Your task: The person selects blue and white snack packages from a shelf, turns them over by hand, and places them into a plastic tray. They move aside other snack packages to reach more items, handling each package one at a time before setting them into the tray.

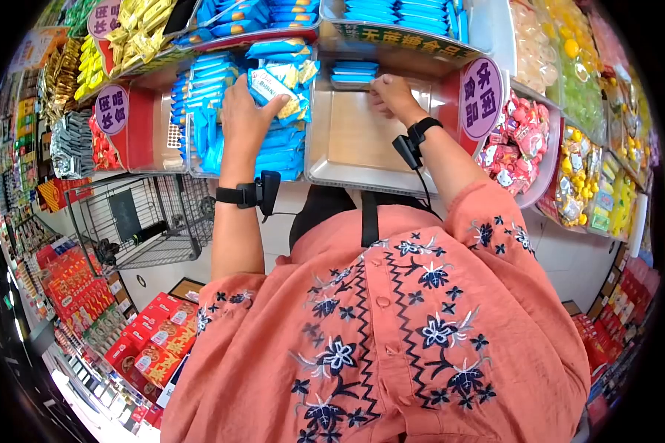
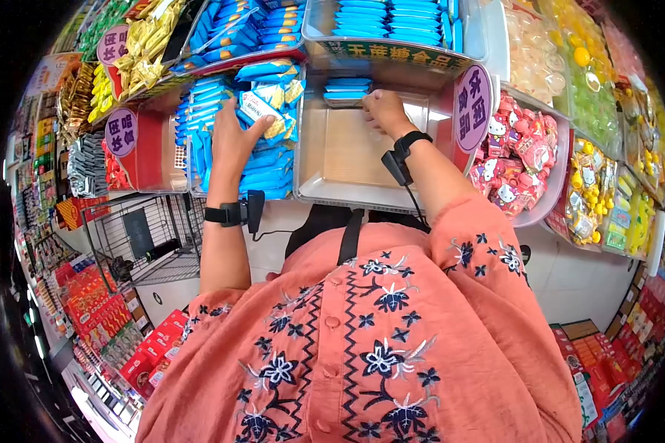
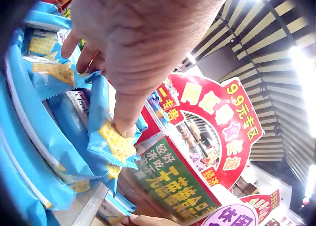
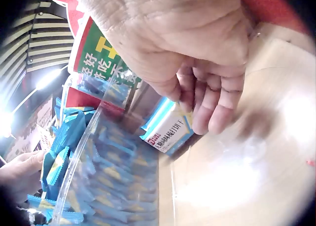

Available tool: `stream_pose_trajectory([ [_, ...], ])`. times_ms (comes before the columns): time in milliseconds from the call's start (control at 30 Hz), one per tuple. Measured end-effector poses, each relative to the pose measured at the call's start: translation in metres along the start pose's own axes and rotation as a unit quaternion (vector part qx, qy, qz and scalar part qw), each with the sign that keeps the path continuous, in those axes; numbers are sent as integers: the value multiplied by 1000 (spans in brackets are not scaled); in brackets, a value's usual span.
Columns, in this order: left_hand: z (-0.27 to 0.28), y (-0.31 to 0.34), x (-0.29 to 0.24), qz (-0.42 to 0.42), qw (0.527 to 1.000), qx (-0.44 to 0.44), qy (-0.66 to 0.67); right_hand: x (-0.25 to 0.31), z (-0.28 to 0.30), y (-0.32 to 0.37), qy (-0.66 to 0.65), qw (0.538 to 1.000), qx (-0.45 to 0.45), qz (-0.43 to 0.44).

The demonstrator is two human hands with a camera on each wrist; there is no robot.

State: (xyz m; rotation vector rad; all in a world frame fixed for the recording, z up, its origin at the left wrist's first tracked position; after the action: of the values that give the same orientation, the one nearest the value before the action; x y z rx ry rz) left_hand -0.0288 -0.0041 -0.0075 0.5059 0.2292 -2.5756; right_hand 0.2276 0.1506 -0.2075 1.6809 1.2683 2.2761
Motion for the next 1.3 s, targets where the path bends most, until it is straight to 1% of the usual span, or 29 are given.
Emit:
stream_pose_trajectory([
  [100, -3, -6, 6, -6, 1000, 2, 2, 7, -4, 12, -38, 999, 3, -4],
  [133, -3, -8, 6, -28, 1000, 5, 5, 9, -6, 16, -54, 999, 2, -5],
  [200, -3, -12, 5, -71, 997, 12, 11, 1, -5, 6, -32, 999, 6, -5],
  [267, -4, -14, 9, -71, 997, 11, 32, -9, -5, -1, -28, 1000, 8, -11],
  [400, -6, -19, 15, -65, 996, 3, 66, -4, -6, 12, -46, 999, 8, -28],
  [500, -7, -20, 16, -23, 995, 28, 88, -5, -7, 13, -52, 998, 15, -32],
  [600, 10, -11, 5, 28, 975, 40, 216, -5, -7, 14, -54, 998, 21, -30],
  [700, 27, -3, -4, 58, 963, 16, 262, 5, -5, 24, -54, 997, 28, -38],
  [800, 30, 5, -10, 86, 921, 27, 379, 5, -6, 23, -57, 997, 31, -37],
  [900, 25, 12, -22, 117, 860, 57, 493, -1, -7, 16, -63, 997, 30, -41],
  [1000, 19, 18, -30, 132, 866, 68, 477, -2, -7, 18, -70, 996, 27, -47],
  [1133, 9, 23, -38, 133, 858, 86, 488, 6, -6, 27, -52, 997, 21, -46],
  [1233, 3, 25, -45, 141, 851, 90, 498, 1, -6, 18, -59, 998, 20, -28],
  [1300, -4, 25, -48, 141, 850, 100, 498, 0, -5, 19, -55, 998, 16, -40],
])
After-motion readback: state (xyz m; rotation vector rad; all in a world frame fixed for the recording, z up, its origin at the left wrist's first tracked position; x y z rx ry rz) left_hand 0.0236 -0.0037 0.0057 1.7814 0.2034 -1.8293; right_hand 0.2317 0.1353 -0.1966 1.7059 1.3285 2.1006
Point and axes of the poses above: each hand's wrist, its own y-axis away from the middle knuckle, its own z-axis out of the back of the hand, x = y × z, the point moved 6 cm from there along -y, towards the middle knuckle
